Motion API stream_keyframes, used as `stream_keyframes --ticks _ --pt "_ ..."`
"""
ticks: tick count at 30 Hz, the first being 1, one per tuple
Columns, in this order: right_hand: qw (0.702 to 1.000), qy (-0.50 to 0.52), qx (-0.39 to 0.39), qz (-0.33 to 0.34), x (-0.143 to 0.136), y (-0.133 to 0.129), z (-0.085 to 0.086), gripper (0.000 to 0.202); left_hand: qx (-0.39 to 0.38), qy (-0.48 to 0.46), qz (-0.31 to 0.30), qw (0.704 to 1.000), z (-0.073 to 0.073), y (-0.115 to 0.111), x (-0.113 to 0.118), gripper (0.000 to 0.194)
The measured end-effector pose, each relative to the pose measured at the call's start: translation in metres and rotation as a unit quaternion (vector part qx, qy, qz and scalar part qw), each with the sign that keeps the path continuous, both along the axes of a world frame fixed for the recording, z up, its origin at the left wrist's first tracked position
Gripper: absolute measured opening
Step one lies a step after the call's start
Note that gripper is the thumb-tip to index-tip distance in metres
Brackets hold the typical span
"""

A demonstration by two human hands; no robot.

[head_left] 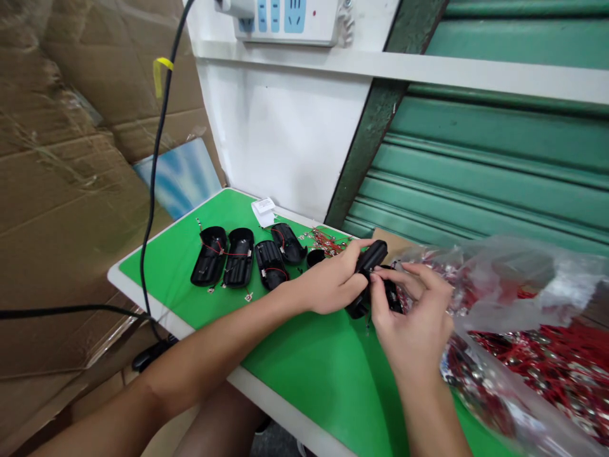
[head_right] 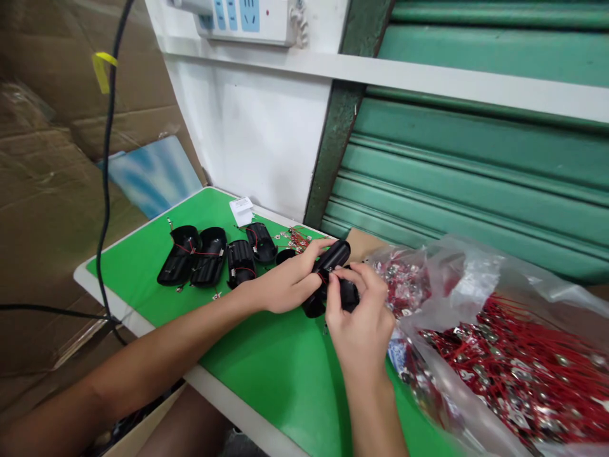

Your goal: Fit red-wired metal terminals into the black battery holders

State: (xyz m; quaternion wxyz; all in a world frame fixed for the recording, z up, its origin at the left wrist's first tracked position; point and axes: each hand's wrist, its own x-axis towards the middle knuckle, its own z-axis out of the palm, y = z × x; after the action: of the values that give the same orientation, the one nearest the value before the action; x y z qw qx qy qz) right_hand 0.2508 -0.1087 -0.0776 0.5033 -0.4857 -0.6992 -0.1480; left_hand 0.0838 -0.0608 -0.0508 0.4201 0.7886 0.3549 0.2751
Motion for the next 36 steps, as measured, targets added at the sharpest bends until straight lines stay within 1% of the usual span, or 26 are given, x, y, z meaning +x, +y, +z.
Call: stream_keyframes --ticks 4,9,14,16,20,24,27,31,34,36 --pt "1.0 -0.01 0.023 -0.008 -0.003 0.002 -0.005 0.038 -0.002 0.005 0.008 1.0 0.0 -0.001 0.002 0.073" --pt "1.0 0.001 0.014 0.003 -0.005 0.004 -0.01 0.033 -0.001 0.013 0.019 1.0 -0.001 -0.002 0.003 0.073" --pt "0.996 0.081 -0.024 0.009 -0.004 0.004 -0.011 0.033 -0.006 0.0 0.018 1.0 0.0 -0.002 0.002 0.072" --pt "0.998 0.065 -0.018 0.01 -0.003 0.004 -0.01 0.032 -0.006 0.0 0.019 1.0 0.0 -0.002 0.002 0.071" --pt "1.0 0.002 0.009 0.004 -0.002 0.004 -0.009 0.032 -0.008 0.003 0.021 1.0 0.0 -0.002 0.003 0.07" --pt "0.999 -0.044 0.014 -0.013 -0.001 0.004 -0.01 0.03 0.002 0.032 0.037 0.999 -0.001 -0.004 0.003 0.07" --pt "0.999 -0.048 0.002 -0.008 0.0 0.005 -0.012 0.027 0.019 0.063 0.046 0.997 0.0 -0.006 0.004 0.073" --pt "0.999 -0.037 -0.02 0.011 0.002 0.005 -0.014 0.029 0.052 0.1 0.04 0.993 0.0 -0.007 0.006 0.077" --pt "0.999 -0.034 -0.014 0.02 0.003 0.005 -0.013 0.029 0.062 0.104 0.031 0.992 -0.001 -0.007 0.007 0.076" --pt "0.999 -0.041 -0.002 0.022 0.004 0.003 -0.01 0.028 0.066 0.094 0.027 0.993 -0.003 -0.006 0.006 0.075"
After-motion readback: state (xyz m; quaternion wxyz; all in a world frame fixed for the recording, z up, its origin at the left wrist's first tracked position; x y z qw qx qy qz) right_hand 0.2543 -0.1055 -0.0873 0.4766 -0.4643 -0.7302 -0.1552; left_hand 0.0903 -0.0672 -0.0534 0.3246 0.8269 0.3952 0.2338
